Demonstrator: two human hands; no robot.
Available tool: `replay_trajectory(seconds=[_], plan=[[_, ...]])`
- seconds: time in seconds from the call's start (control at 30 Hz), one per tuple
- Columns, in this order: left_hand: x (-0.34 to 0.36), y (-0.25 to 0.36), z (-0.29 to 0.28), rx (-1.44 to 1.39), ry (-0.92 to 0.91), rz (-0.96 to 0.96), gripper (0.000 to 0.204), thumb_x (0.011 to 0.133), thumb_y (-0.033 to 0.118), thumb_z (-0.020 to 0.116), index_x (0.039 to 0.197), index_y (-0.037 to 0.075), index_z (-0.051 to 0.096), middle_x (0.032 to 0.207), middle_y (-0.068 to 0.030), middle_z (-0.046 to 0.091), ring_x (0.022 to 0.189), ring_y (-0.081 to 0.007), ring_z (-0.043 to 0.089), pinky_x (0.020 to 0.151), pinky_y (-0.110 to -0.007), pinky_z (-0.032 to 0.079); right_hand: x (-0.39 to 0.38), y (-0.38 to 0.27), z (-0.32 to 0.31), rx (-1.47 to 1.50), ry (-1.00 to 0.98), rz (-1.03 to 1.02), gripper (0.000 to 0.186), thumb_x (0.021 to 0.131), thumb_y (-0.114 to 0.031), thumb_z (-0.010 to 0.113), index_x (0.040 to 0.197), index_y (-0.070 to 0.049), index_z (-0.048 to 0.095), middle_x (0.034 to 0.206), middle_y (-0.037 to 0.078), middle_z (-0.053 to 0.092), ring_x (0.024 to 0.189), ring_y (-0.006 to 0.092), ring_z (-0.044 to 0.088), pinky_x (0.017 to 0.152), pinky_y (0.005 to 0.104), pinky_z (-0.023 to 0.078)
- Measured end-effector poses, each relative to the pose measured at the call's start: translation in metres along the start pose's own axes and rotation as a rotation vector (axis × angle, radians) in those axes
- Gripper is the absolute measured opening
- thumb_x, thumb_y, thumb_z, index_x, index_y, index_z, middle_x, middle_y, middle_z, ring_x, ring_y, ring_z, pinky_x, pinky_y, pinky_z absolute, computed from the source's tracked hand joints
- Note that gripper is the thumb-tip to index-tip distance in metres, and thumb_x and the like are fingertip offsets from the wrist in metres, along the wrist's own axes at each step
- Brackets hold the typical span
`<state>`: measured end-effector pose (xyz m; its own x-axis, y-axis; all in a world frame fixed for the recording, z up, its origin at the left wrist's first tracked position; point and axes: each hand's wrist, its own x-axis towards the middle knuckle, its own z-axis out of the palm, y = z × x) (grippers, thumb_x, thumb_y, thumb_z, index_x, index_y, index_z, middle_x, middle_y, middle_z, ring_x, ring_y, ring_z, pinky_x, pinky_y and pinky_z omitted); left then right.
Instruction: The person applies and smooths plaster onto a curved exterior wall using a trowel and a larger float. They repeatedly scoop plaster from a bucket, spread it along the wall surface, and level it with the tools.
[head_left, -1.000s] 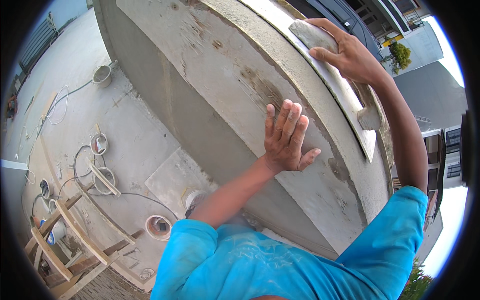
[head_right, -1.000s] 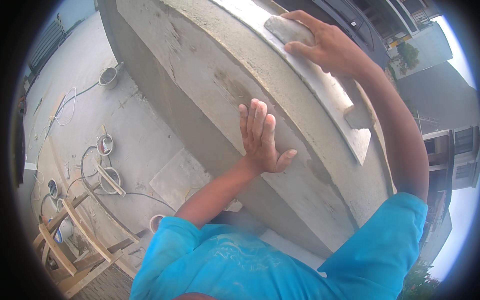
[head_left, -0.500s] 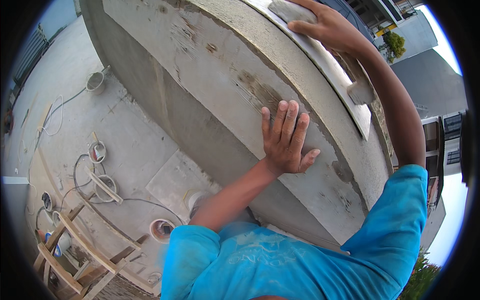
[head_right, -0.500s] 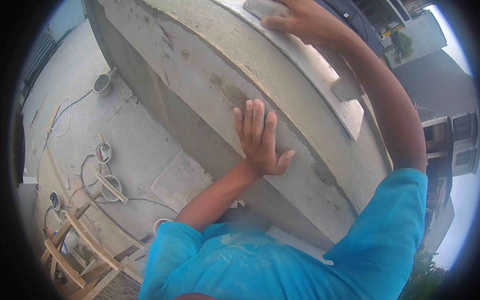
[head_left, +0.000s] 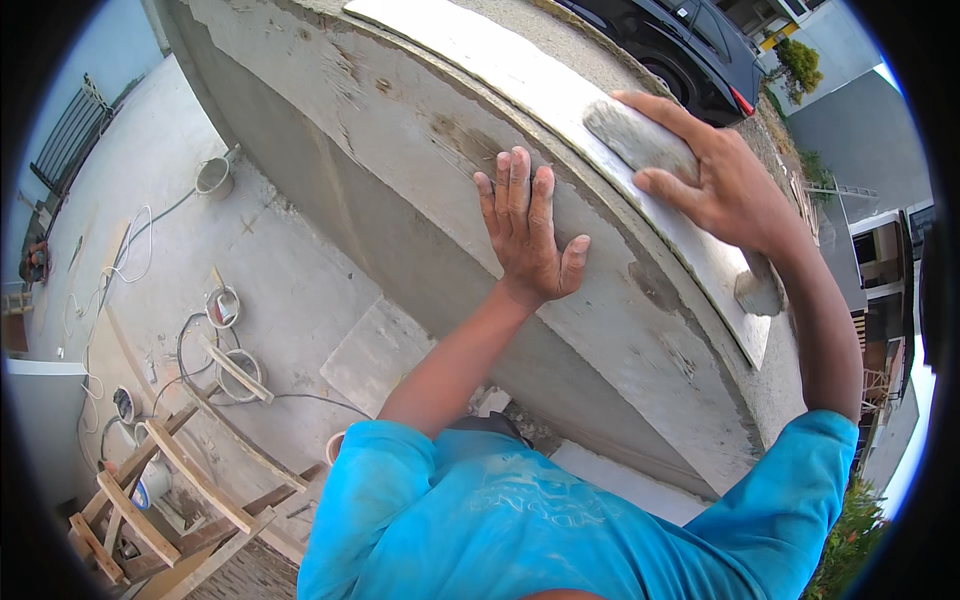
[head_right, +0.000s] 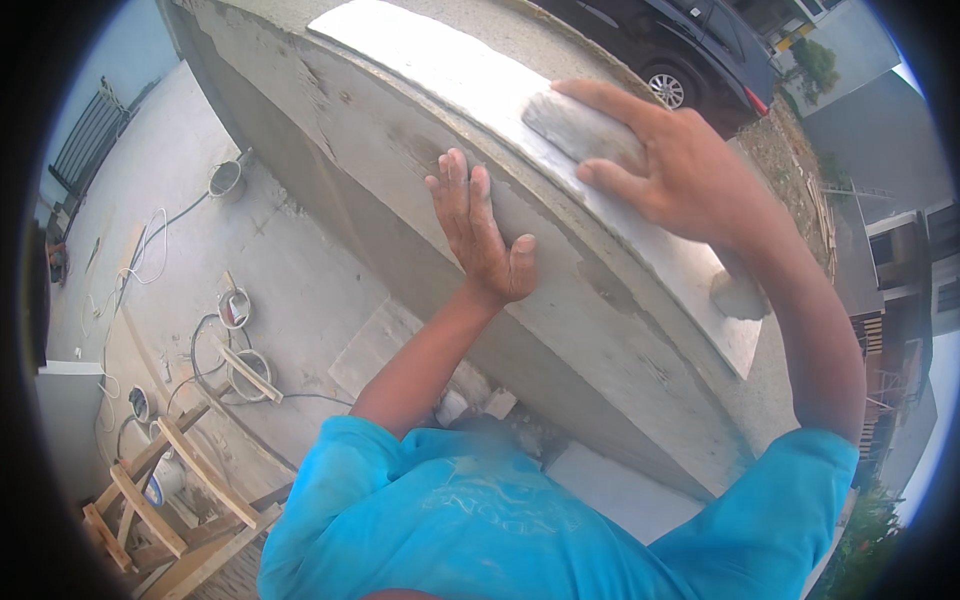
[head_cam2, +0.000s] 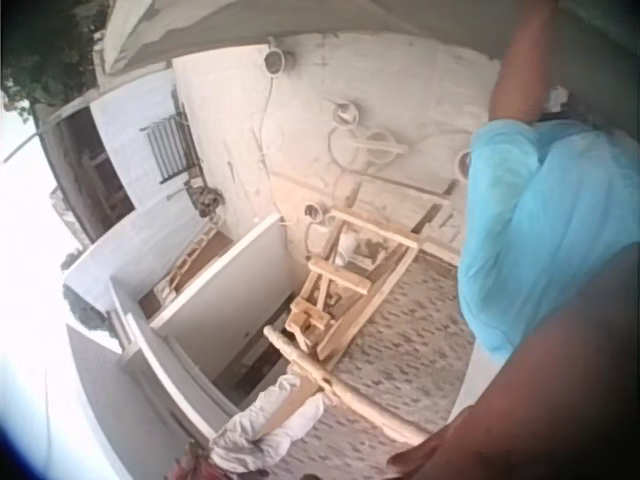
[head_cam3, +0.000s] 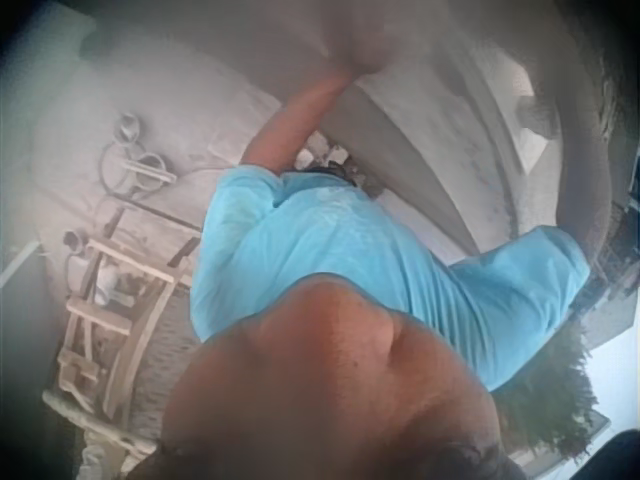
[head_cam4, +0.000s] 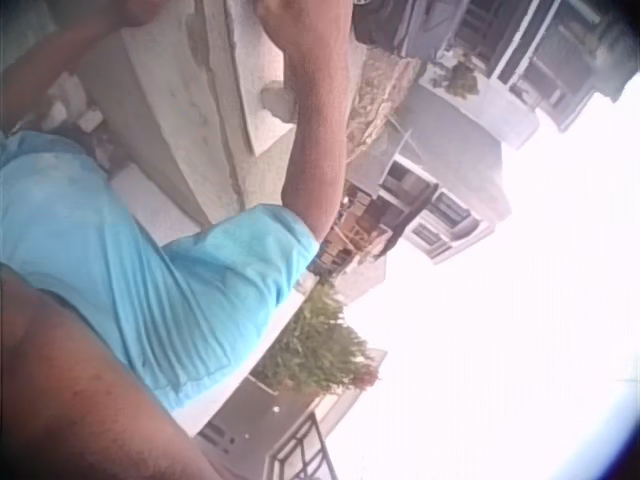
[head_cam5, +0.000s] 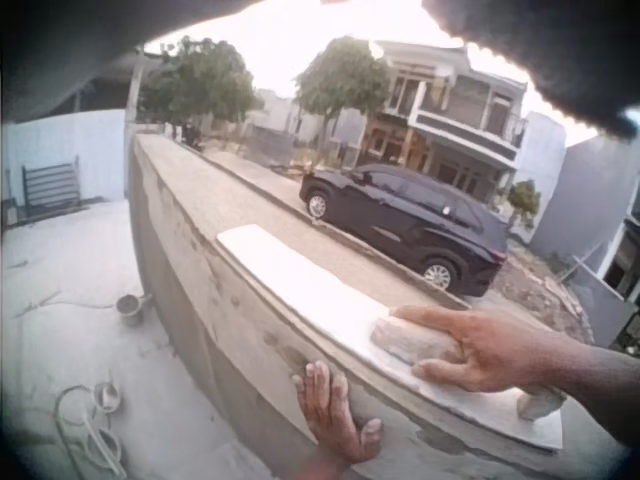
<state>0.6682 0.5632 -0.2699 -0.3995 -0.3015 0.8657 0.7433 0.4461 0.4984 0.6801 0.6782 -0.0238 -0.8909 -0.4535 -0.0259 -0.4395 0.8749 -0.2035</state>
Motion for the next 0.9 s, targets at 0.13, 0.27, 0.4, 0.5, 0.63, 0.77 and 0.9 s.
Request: replay_trajectory(seconds=[0.13, 0.27, 0.4, 0.5, 0.63, 0.77, 0.9], plan=[[0.001, 0.0, 0.002, -0.033, 0.032, 0.003, 0.071, 0.101, 0.045, 0.034, 0.153, -0.003, 0.027, 0.159, -0.0269, 0.025, 0.15, -0.041, 0.017, 0.121, -0.058, 0.004, -0.146, 0.015, -0.013, 0.006, -0.079, 0.319, 0.073, 0.084, -0.043, 0.074, 0.145, -0.012, 0.05, 0.125, 0.024, 0.064, 0.11, 0.0381, 0.066, 0.098, 0.0447, 0.049], [0.001, 0.0, 0.003, -0.038, 0.041, 0.009, 0.071, 0.101, 0.044, 0.034, 0.152, -0.005, 0.028, 0.157, -0.03, 0.025, 0.15, -0.0433, 0.017, 0.12, -0.058, 0.004, -0.217, 0.033, -0.021, -0.055, -0.075, 0.365, 0.069, 0.078, -0.023, 0.076, 0.141, -0.01, 0.053, 0.125, 0.024, 0.064, 0.113, 0.0392, 0.063, 0.098, 0.0424, 0.048], [0.002, 0.0, 0.0, -0.039, 0.027, 0.026, 0.071, 0.101, 0.044, 0.034, 0.151, -0.005, 0.028, 0.157, -0.0306, 0.025, 0.149, -0.045, 0.018, 0.12, -0.059, 0.005, -0.161, 0.04, -0.014, -0.032, -0.053, 0.323, 0.072, 0.085, -0.047, 0.071, 0.144, -0.01, 0.05, 0.12, 0.024, 0.066, 0.105, 0.0341, 0.067, 0.094, 0.0416, 0.05], [0.004, -0.001, -0.003, -0.028, 0.009, 0.034, 0.071, 0.101, 0.045, 0.034, 0.151, -0.006, 0.028, 0.157, -0.0309, 0.026, 0.149, -0.0453, 0.018, 0.119, -0.059, 0.005, -0.032, 0.042, -0.006, -0.08, -0.008, 0.137, 0.068, 0.09, -0.055, 0.062, 0.147, -0.021, 0.048, 0.117, 0.02, 0.068, 0.092, 0.029, 0.072, 0.089, 0.0425, 0.056], [0.004, -0.002, -0.002, -0.004, 0.015, 0.044, 0.071, 0.102, 0.046, 0.033, 0.151, -0.005, 0.028, 0.157, -0.0303, 0.025, 0.149, -0.0452, 0.018, 0.119, -0.059, 0.006, 0.138, 0.026, -0.015, -0.125, 0.049, -0.073, 0.062, 0.086, -0.031, 0.064, 0.142, -0.009, 0.049, 0.12, 0.024, 0.064, 0.099, 0.0314, 0.068, 0.073, 0.0401, 0.057], [0.004, -0.002, -0.001, -0.022, 0.007, 0.052, 0.072, 0.102, 0.046, 0.032, 0.151, -0.006, 0.026, 0.158, -0.029, 0.022, 0.149, -0.0446, 0.016, 0.119, -0.059, 0.007, 0.169, 0.013, -0.022, -0.062, -0.057, -0.018, 0.059, 0.084, -0.028, 0.064, 0.138, -0.006, 0.052, 0.116, 0.022, 0.065, 0.084, 0.0294, 0.068, 0.067, 0.0397, 0.057], [0.005, -0.004, -0.004, -0.015, 0.0, 0.055, 0.072, 0.103, 0.046, 0.03, 0.151, -0.007, 0.025, 0.159, -0.0282, 0.02, 0.15, -0.0436, 0.015, 0.119, -0.058, 0.009, 0.1, 0.04, -0.017, -0.031, 0.001, -0.052, 0.059, 0.088, -0.027, 0.063, 0.142, -0.007, 0.048, 0.122, 0.026, 0.063, 0.096, 0.0356, 0.067, 0.082, 0.0428, 0.055]])
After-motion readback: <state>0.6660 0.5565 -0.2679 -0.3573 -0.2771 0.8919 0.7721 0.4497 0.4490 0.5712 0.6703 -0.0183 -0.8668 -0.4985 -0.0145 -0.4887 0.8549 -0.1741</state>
